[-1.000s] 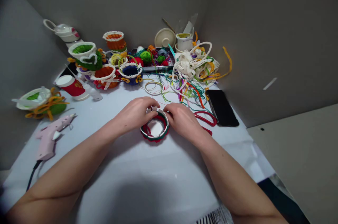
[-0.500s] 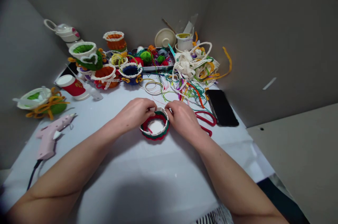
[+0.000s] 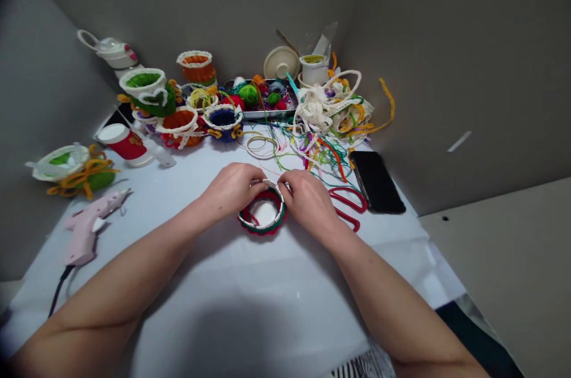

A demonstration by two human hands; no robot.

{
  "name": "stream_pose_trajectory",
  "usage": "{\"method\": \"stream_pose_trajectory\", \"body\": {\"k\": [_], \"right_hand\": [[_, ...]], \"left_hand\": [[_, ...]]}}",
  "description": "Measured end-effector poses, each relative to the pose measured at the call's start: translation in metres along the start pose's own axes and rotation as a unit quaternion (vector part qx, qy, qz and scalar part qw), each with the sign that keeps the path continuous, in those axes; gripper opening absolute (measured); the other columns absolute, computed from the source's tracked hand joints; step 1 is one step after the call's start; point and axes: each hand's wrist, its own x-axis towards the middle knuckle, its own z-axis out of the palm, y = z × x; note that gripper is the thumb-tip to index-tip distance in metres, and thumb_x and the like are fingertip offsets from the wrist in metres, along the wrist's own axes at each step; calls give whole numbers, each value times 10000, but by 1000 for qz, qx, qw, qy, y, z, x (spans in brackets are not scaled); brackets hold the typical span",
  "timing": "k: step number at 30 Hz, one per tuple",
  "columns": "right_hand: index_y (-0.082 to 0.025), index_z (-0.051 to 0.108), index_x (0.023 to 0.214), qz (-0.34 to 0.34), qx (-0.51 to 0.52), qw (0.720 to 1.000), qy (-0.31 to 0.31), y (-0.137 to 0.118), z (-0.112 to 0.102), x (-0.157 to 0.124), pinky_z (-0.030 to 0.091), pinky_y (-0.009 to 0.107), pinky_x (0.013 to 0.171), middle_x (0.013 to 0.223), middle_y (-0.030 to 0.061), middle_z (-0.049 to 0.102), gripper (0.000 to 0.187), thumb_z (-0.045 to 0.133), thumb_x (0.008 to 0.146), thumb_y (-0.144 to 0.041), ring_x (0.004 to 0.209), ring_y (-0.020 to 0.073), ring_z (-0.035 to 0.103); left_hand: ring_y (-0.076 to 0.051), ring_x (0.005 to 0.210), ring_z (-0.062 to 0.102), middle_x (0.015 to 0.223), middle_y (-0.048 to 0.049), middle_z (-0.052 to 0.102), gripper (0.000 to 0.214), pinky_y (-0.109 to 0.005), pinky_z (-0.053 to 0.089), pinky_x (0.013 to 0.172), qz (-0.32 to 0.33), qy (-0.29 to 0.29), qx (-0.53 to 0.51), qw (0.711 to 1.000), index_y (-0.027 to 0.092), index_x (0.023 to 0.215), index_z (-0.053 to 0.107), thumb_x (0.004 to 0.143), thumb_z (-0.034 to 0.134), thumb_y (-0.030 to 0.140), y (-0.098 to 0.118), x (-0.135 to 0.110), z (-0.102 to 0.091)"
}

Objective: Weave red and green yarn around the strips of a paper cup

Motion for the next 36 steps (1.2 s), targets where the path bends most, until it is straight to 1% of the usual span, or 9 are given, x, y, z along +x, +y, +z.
{"method": "stream_pose_trajectory", "body": {"k": [7,13,18,22,25,28,30,33,36], "right_hand": [[-186,670,856,-5,19,1000,7,6,-2,1,414,316,702,847,71,706,182,507,922,-233,774,203,612],[-195,672,850,-35,50,998,2,11,-23,-3,419,298,707,835,48,694,161,534,918,-243,778,185,612],[-197,660,791,-28,105,994,-13,3,-41,-5,411,271,656,783,21,692,140,591,889,-267,697,152,596],[-193,654,776,-29,99,995,0,-8,-41,-1,401,270,641,764,17,685,130,601,882,-248,678,146,587],[-190,647,784,-77,58,995,-9,-14,-39,1,395,276,654,752,23,656,141,584,902,-234,706,156,578],[-182,662,850,-147,6,988,-45,-15,-40,1,403,290,683,783,43,629,146,550,933,-225,765,176,566],[-178,673,902,-179,-17,982,-62,-14,-43,1,415,303,712,839,65,629,168,518,954,-217,814,190,567],[-176,682,913,-200,-44,977,-61,-10,-47,0,429,321,743,898,91,629,215,481,977,-217,868,207,566],[-185,684,912,-212,-47,974,-72,-7,-51,-2,433,322,737,903,89,630,221,476,981,-216,869,206,563]], "left_hand": [[-214,796,660,875,-104,758,270,-307,456,717,-6,7,6,1000,182,904,775,902,527,290,-2,1,1],[-221,808,662,877,-103,758,287,-312,446,705,0,7,9,1000,169,864,762,907,501,280,-1,0,2],[-220,810,658,881,-102,754,296,-313,444,711,6,10,16,1000,164,867,755,914,483,273,2,0,2],[-223,791,657,842,-105,744,310,-310,435,691,8,11,24,1000,161,842,749,915,465,263,3,0,1],[-228,775,657,813,-109,734,310,-309,430,675,11,8,35,999,160,827,741,911,459,258,2,0,1],[-234,771,658,814,-113,731,303,-311,429,668,12,8,44,999,159,823,733,906,456,252,1,0,2],[-235,773,660,823,-114,732,303,-311,429,669,14,11,46,999,158,823,730,906,456,256,1,0,2],[-233,781,661,839,-113,734,304,-311,429,675,17,11,47,999,158,832,731,911,456,262,2,-1,3],[-231,784,659,845,-113,735,301,-310,430,677,14,8,45,999,155,838,733,910,460,259,1,-1,2]]}}
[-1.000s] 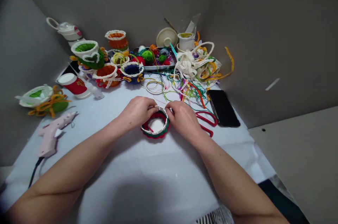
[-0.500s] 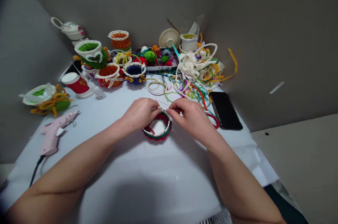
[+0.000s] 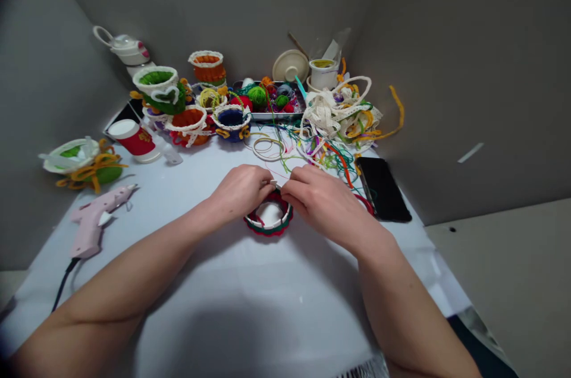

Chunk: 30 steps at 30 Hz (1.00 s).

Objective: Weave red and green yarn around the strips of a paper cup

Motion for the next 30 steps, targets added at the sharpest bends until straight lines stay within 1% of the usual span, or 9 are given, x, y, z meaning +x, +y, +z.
{"method": "stream_pose_trajectory", "body": {"k": [9,11,16,19,21,23,25,27,30], "right_hand": [[-194,652,936,0,52,999,16,20,-3,-13,431,302,743,936,78,646,206,459,995,-234,869,184,585],[-194,658,911,20,54,998,-4,25,2,-14,426,301,743,914,74,652,201,476,983,-237,856,185,582],[-188,660,813,114,38,990,-80,26,20,-11,383,289,661,788,56,662,180,509,910,-176,724,180,571],[-185,672,867,154,54,985,-56,19,27,-6,382,284,679,839,65,688,174,502,900,-170,758,186,591],[-180,672,881,170,62,983,-30,15,31,-3,383,287,692,854,71,694,173,504,913,-199,778,192,594],[-174,666,867,176,68,982,-17,12,34,-1,380,290,689,846,75,692,185,503,931,-235,777,195,591],[-173,658,851,176,73,982,-6,11,38,1,377,289,679,839,76,687,203,502,943,-264,775,195,589],[-177,654,850,174,81,981,10,10,42,2,376,284,674,843,72,684,202,504,946,-273,777,190,588],[-185,646,838,180,92,979,29,9,48,4,374,278,664,839,62,679,197,509,948,-274,767,181,586]], "left_hand": [[-229,798,658,867,-107,744,306,-323,437,693,3,1,-13,1000,154,849,734,920,456,261,-2,0,1],[-231,804,660,870,-108,745,309,-324,438,694,0,-1,-12,1000,156,852,736,922,458,269,-1,0,0],[-235,814,665,863,-107,744,305,-319,449,693,-5,-14,-7,1000,166,855,744,918,470,285,0,-2,-4],[-234,807,667,858,-107,740,296,-321,464,704,-8,-24,-1,1000,162,855,740,913,472,274,1,-5,-8],[-234,855,669,922,-100,743,264,-324,479,744,0,-20,-11,1000,167,930,732,900,481,240,1,-6,-9],[-229,930,661,1021,-89,737,259,-324,486,805,22,-7,-36,999,174,1035,710,871,512,206,0,-5,-9],[-221,966,653,1064,-72,731,273,-317,483,841,49,1,-68,996,181,1073,697,846,546,196,0,-4,-6],[-212,932,656,1010,-54,740,239,-307,482,817,63,-3,-93,994,190,1025,712,845,556,210,-1,-2,-3],[-204,851,654,907,-48,747,200,-296,468,741,48,-12,-98,994,191,923,735,849,550,218,-2,0,-1]]}}
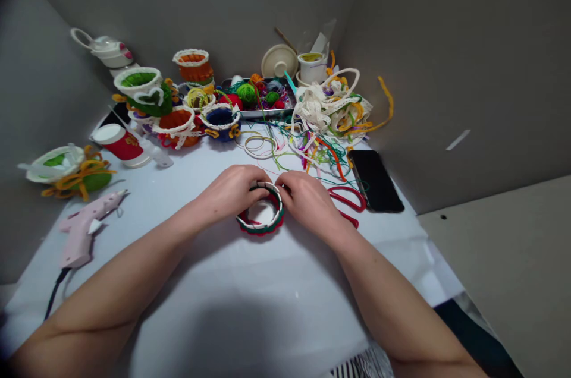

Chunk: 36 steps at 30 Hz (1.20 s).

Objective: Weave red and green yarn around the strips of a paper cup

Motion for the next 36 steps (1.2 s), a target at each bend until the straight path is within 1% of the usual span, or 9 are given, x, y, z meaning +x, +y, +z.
{"method": "stream_pose_trajectory", "body": {"k": [3,5,9,14,18,24,27,30,36], "right_hand": [[-183,643,832,1,3,1000,4,0,2,1,376,278,660,835,61,681,194,513,946,-270,761,179,589],[-182,651,844,-1,1,1000,4,1,-2,1,383,280,668,835,60,688,176,516,937,-248,760,178,595],[-189,669,873,-21,9,1000,-9,6,-20,-4,406,285,688,858,54,700,158,528,921,-243,784,181,608],[-195,673,861,-47,36,998,4,4,-39,-12,422,277,681,844,47,692,156,534,915,-243,770,169,610],[-193,665,817,-45,63,997,14,-4,-38,-13,418,264,655,788,34,681,158,551,909,-252,714,151,596],[-188,654,792,-20,82,995,52,-15,-30,-7,408,267,644,767,31,674,151,573,898,-259,696,149,584],[-189,643,792,-34,56,996,52,-19,-29,-5,405,271,653,773,31,666,146,565,905,-238,703,150,579],[-192,632,794,-65,-2,997,48,-23,-29,-3,401,283,665,776,42,639,164,545,924,-240,735,167,571],[-180,678,873,-139,-130,982,-3,-29,-31,-3,395,317,687,854,90,624,199,499,953,-216,826,211,552]], "left_hand": [[-201,808,648,869,-57,748,209,-292,446,701,-18,5,12,1000,185,875,745,860,542,231,-1,1,0],[-205,798,649,863,-70,749,230,-295,437,692,-25,14,25,999,180,859,749,876,533,255,-2,2,-1],[-214,809,653,876,-88,752,253,-300,439,697,-41,21,46,998,173,861,754,893,528,284,-3,3,-1],[-212,823,655,882,-83,752,264,-301,451,723,-51,19,49,997,181,869,754,908,524,305,-2,3,0],[-215,822,654,887,-90,750,276,-307,456,731,-56,20,59,997,176,870,751,916,510,304,2,2,0],[-227,827,660,873,-102,745,295,-313,456,722,-52,20,74,996,163,858,746,915,481,280,4,1,-1],[-239,823,664,855,-108,741,286,-319,458,707,-54,21,80,995,160,838,742,899,482,262,4,2,-1],[-242,829,667,858,-111,741,269,-320,465,712,-51,21,85,995,161,840,739,884,488,243,3,2,-1],[-245,836,669,888,-119,744,287,-334,482,734,-45,22,86,995,160,874,743,895,475,261,3,1,3]]}}
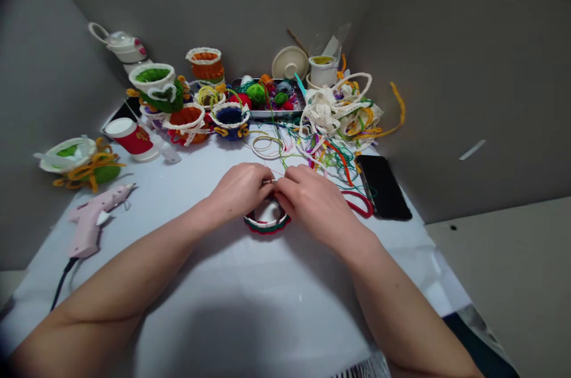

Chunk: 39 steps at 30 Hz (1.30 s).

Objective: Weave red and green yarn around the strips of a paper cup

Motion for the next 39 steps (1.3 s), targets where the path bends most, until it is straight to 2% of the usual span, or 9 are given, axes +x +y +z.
{"method": "stream_pose_trajectory", "body": {"k": [4,12,17,23,27,31,35,39], "right_hand": [[-200,695,852,-28,7,999,-25,3,-8,-8,395,324,671,836,87,626,236,489,965,-225,801,210,552],[-203,661,900,-16,94,995,-8,27,-17,-23,447,328,714,865,78,658,215,479,982,-280,814,200,596],[-201,669,872,20,100,995,-10,39,-9,-23,453,324,716,843,78,665,201,509,959,-286,794,200,600],[-194,667,797,51,99,991,-80,42,7,-18,413,295,670,770,53,662,201,519,928,-227,721,183,582],[-178,670,865,85,104,990,-50,37,12,-14,411,299,700,834,65,672,188,501,935,-224,759,185,585],[-170,677,881,103,111,988,-38,32,21,-9,403,301,698,840,69,671,195,502,938,-236,774,191,576],[-165,681,899,110,122,986,-38,32,26,-7,400,305,706,870,71,677,204,496,945,-239,788,192,576],[-162,684,915,116,120,985,-32,32,26,-7,393,303,699,875,73,679,203,496,946,-232,786,192,575]], "left_hand": [[-236,841,669,893,-114,744,298,-327,481,741,-2,-5,-4,1000,162,865,745,908,471,269,0,0,-1],[-232,860,665,918,-98,749,284,-325,474,753,-8,-8,-17,1000,164,894,741,920,485,285,-1,1,-2],[-225,859,662,928,-100,747,283,-318,472,753,-14,-20,-15,1000,167,897,745,921,493,293,0,1,-4],[-228,853,662,914,-97,745,279,-315,469,739,-18,-25,-5,1000,178,892,743,918,494,300,0,-1,-5],[-231,835,660,923,-104,734,277,-318,468,726,-25,-26,23,999,179,945,725,920,464,268,-2,-6,-11],[-224,899,650,979,-93,718,259,-312,473,764,9,-20,5,1000,181,988,711,880,475,185,-2,-8,-14],[-211,894,646,975,-82,725,232,-315,481,797,20,-9,-41,999,176,942,727,884,508,224,-2,-2,-10],[-232,865,660,921,-92,745,230,-333,483,773,-3,-10,-21,1000,170,897,741,885,525,247,-5,1,-7]]}}
